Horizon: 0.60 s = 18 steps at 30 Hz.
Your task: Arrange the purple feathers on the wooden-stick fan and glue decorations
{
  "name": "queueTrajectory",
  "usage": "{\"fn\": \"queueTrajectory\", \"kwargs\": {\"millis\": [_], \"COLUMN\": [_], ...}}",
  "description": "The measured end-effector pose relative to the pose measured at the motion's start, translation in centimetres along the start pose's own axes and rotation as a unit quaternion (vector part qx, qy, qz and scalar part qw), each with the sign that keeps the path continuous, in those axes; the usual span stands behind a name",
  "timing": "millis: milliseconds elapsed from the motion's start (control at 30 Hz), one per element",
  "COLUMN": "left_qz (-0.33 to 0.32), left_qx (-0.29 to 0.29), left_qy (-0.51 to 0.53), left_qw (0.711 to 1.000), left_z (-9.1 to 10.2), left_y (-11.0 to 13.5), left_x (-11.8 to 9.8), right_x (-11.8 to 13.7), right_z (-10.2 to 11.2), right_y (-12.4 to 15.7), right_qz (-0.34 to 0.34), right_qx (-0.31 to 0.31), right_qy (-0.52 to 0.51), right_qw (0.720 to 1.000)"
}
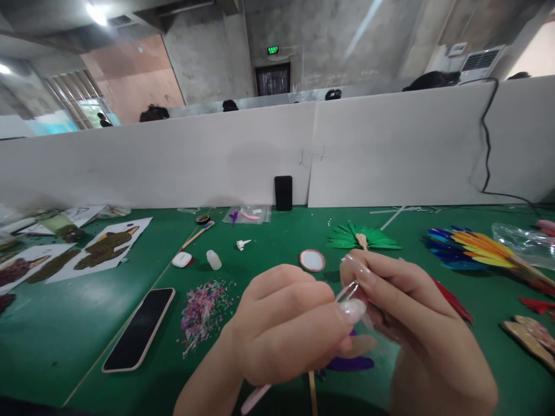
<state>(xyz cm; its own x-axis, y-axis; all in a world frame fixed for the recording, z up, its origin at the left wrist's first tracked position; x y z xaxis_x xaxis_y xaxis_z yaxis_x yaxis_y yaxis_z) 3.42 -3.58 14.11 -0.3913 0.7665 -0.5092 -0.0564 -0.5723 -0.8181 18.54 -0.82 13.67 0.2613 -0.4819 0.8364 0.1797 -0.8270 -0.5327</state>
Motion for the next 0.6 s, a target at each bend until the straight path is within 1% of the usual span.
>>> {"fn": "queueTrajectory", "kwargs": {"millis": [100,200,267,433,600], "left_qz": [-0.003,-0.067,-0.088,-0.066,-0.047], "left_qx": [0.004,0.011,0.016,-0.014,0.022], "left_qy": [-0.005,-0.002,0.004,0.045,0.092], "left_qw": [1.0,0.998,0.996,0.997,0.994], "left_z": [-0.1,-0.1,-0.2,-0.5,-0.3], "left_y": [-0.2,-0.5,-0.6,-0.8,-0.7], "left_x": [0.4,1.0,1.4,1.8,2.0], "right_x": [0.2,0.4,0.6,0.8,0.7], "right_z": [0.0,-0.1,-0.1,-0.2,-0.4], "right_y": [-0.2,-0.5,-0.5,-0.7,-0.7], "right_qz": [-0.007,-0.017,-0.027,-0.065,-0.07], "right_qx": [0.012,0.036,0.051,0.071,0.077], "right_qy": [-0.006,-0.008,-0.012,-0.028,-0.077], "right_qw": [1.0,0.999,0.998,0.995,0.992]}}
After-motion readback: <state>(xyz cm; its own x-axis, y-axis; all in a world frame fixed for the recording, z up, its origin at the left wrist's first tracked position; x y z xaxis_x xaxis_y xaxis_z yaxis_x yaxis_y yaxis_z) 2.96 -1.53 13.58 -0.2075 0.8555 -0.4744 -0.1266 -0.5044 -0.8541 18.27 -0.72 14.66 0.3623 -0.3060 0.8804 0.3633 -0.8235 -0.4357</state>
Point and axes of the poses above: each hand's wrist, its own y-axis away from the middle knuckle, its own z-axis out of the back of the hand, x = y × z, the point moved 1 cm from there along -y, towards the middle knuckle, and after that the axes turned 15 degrees about z, right-handed, at the moved point
